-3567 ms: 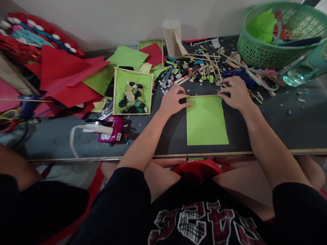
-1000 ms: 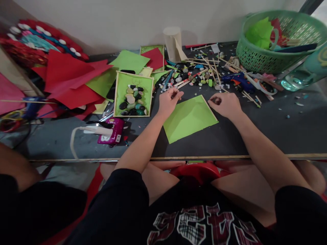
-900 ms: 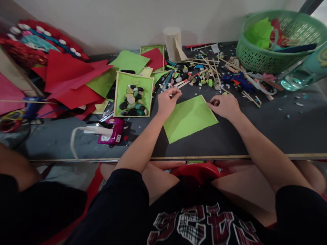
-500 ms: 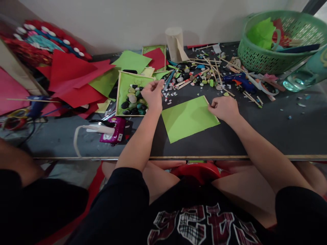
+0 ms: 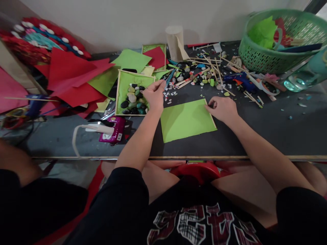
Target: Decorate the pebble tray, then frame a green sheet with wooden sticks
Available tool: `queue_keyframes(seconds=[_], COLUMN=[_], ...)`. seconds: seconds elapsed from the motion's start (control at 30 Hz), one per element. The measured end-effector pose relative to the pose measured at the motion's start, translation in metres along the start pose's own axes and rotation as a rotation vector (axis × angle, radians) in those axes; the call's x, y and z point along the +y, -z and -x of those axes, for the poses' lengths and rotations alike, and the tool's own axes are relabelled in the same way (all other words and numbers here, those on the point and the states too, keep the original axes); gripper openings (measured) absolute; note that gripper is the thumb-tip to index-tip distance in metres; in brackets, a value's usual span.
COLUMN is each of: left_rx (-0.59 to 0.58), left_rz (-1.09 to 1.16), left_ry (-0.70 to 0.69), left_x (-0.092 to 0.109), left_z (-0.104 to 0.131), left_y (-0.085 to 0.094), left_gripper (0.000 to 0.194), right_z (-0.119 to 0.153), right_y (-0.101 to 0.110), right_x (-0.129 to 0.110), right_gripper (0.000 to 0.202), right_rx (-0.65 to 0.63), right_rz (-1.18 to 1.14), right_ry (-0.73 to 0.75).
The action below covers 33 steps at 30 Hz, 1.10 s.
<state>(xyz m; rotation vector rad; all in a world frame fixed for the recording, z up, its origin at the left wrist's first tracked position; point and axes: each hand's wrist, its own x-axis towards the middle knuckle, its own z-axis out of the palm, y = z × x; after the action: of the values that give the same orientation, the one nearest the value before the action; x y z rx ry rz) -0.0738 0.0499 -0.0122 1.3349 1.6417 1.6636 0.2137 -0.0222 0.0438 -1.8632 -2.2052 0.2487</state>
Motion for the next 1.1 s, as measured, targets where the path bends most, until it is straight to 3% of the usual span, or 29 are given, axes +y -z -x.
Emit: queue_keyframes(seconds=[0.1,0.43,0.57,0.73,0.9,1.03,1.1], left_rx=[0.121,-0.125,-0.348,-0.818,-0.892,-1.03,-1.109], left_rz=[-0.009,-0.271,-0.448,-0.541,-0.48,-0.484,-0.515], left_ry=[0.047,-0.226,-0.462,-0.832,-0.946,-0.959,-0.919], left_x=[0.0,0.028,0.039,0.051,0.058,0.061,0.063], left_z=[0.0,0.029,0.038,0.056,0.079,0.089,0.09], left_y=[-0.001,-0.001,-0.002,-0.008,-0.019,-0.027,-0.028], left_gripper=[0.046,0.037,0.034,0.033,0.035,0.036,0.045], right_z=[-0.002,-0.001,-0.004,-0.01,-0.013,-0.022,-0.033], right_y=[-0.001,0.014,0.021,0.033,0.037,0.049,0.06], right_x=[0.001,0.002,0.004,0.017,0.028,0.019,0.013], right_gripper=[0.014,0.009,0.008,0.014,0.024,0.021,0.02], right_rx=[0.0,-0.058,-0.129,-0.25,-0.274,-0.251,-0.138], right_rz=[0.032,0.107,0.107,0.145,0.158,0.117,0.133], right_ry=[-0.042,-0.124,-0.076,-0.011,-0.043,-0.047,-0.091])
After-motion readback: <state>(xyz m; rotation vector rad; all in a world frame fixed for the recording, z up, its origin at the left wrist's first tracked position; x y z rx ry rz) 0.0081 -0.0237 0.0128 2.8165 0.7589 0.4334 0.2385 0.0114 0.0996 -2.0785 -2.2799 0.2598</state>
